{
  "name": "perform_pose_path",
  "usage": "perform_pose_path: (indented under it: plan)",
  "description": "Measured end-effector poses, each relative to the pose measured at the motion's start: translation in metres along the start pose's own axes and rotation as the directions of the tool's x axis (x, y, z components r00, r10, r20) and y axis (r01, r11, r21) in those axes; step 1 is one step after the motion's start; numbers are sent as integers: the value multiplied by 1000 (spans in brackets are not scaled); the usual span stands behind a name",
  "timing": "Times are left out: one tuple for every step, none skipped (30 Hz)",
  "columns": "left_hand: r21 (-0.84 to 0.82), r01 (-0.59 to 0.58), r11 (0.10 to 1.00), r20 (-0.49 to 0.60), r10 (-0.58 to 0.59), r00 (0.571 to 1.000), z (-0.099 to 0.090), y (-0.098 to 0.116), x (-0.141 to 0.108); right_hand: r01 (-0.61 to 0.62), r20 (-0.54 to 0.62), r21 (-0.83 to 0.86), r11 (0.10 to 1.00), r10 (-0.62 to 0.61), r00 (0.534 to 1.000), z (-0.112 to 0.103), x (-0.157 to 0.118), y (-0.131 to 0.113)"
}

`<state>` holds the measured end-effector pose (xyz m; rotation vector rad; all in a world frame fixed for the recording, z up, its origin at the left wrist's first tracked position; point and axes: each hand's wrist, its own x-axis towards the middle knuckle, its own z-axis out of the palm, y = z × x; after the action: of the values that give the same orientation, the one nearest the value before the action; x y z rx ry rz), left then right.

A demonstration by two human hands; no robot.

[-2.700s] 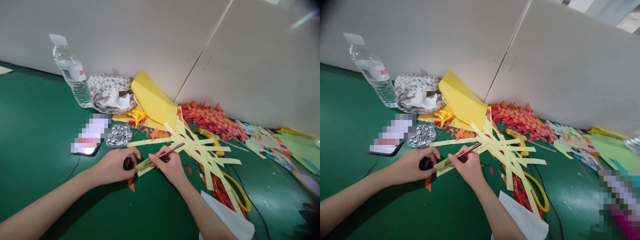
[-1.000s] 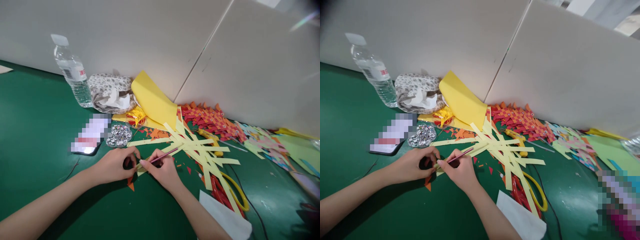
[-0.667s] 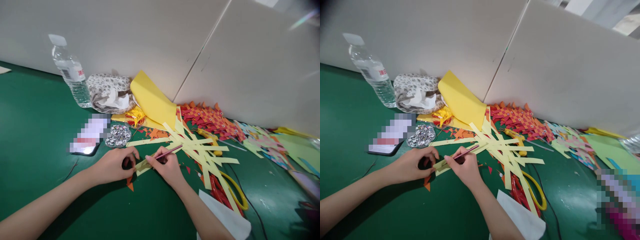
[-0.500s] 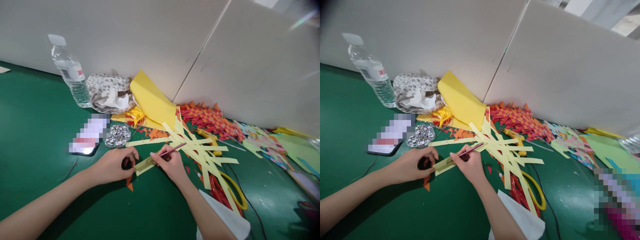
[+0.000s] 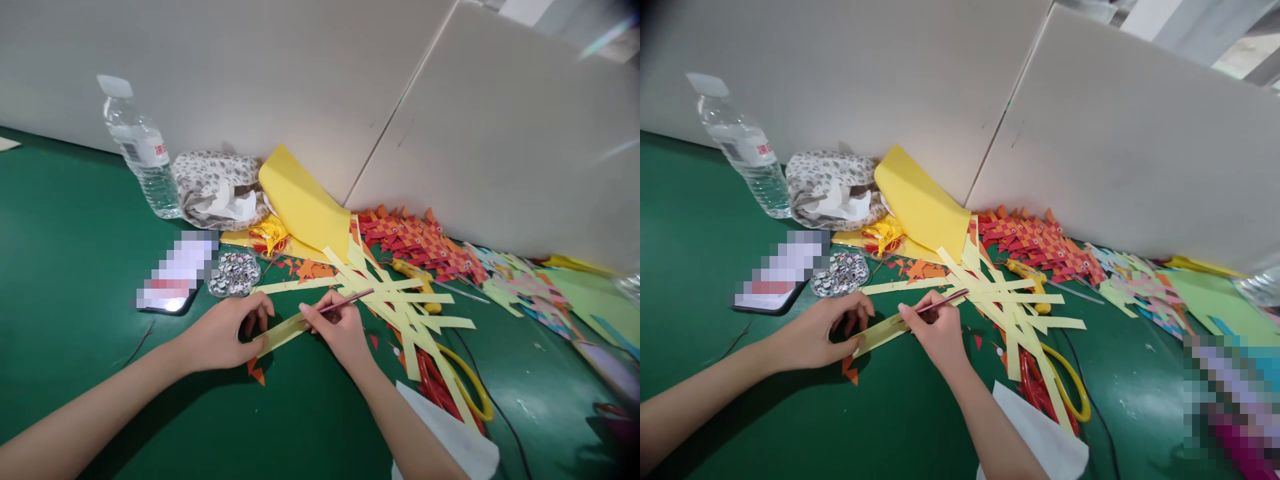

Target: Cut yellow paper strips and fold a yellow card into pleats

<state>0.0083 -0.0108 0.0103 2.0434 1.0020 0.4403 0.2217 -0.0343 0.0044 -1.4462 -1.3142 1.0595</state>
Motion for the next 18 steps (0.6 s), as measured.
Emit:
perform_pose_path:
  plan:
    - [7, 15, 1000, -16, -15, 1000, 2, -1, 1, 5, -1, -10, 1000, -5, 1000, 1, -1, 0]
    - [21, 25, 999, -29, -25, 999, 3, -2, 2, 14, 0, -19, 1000, -14, 1000, 3, -3, 0]
    - [38, 32, 999, -38, -31, 999, 4, -3, 3, 24, 5, -28, 999, -24, 1000, 4, -4, 0]
    - [56, 35, 998, -43, -33, 999, 5, -4, 3, 35, 14, -37, 999, -34, 999, 6, -5, 0]
    - [72, 35, 997, -41, -33, 999, 6, -4, 3, 44, 26, -47, 998, -43, 999, 7, -6, 0]
    - [84, 35, 996, -35, -32, 999, 6, -5, 4, 53, 39, -57, 997, -50, 998, 8, -6, 1]
    - [93, 35, 995, -30, -32, 999, 6, -5, 4, 60, 48, -67, 996, -56, 997, 9, -6, 1]
    - [100, 35, 994, -27, -32, 999, 6, -5, 3, 65, 55, -76, 995, -61, 997, 10, -6, 1]
    - [104, 36, 994, -28, -33, 999, 6, -5, 3, 69, 60, -83, 994, -64, 996, 11, -6, 1]
    - [105, 37, 994, -28, -34, 999, 6, -5, 3, 72, 61, -88, 994, -67, 996, 12, -5, 1]
    - [103, 38, 994, -27, -35, 999, 6, -5, 3, 74, 62, -91, 993, -68, 996, 12, -5, 1]
    - [99, 39, 994, -26, -37, 999, 6, -4, 3, 75, 61, -94, 993, -70, 996, 12, -4, 1]
    - [96, 40, 995, -22, -38, 999, 6, -4, 3, 77, 61, -97, 992, -72, 996, 12, -4, 1]
    - [93, 40, 995, -20, -39, 999, 6, -4, 3, 78, 63, -100, 992, -72, 995, 13, -4, 1]
    - [92, 40, 995, -19, -38, 999, 5, -3, 3, 79, 65, -103, 992, -72, 995, 13, -4, 1]
    - [92, 40, 995, -19, -39, 999, 5, -3, 3, 80, 67, -106, 991, -73, 995, 13, -5, 1]
    - [92, 40, 995, -17, -39, 999, 5, -3, 3, 80, 68, -111, 991, -73, 995, 13, -5, 1]
    - [92, 42, 995, -16, -41, 999, 5, -3, 3, 80, 66, -116, 990, -73, 995, 12, -5, 1]
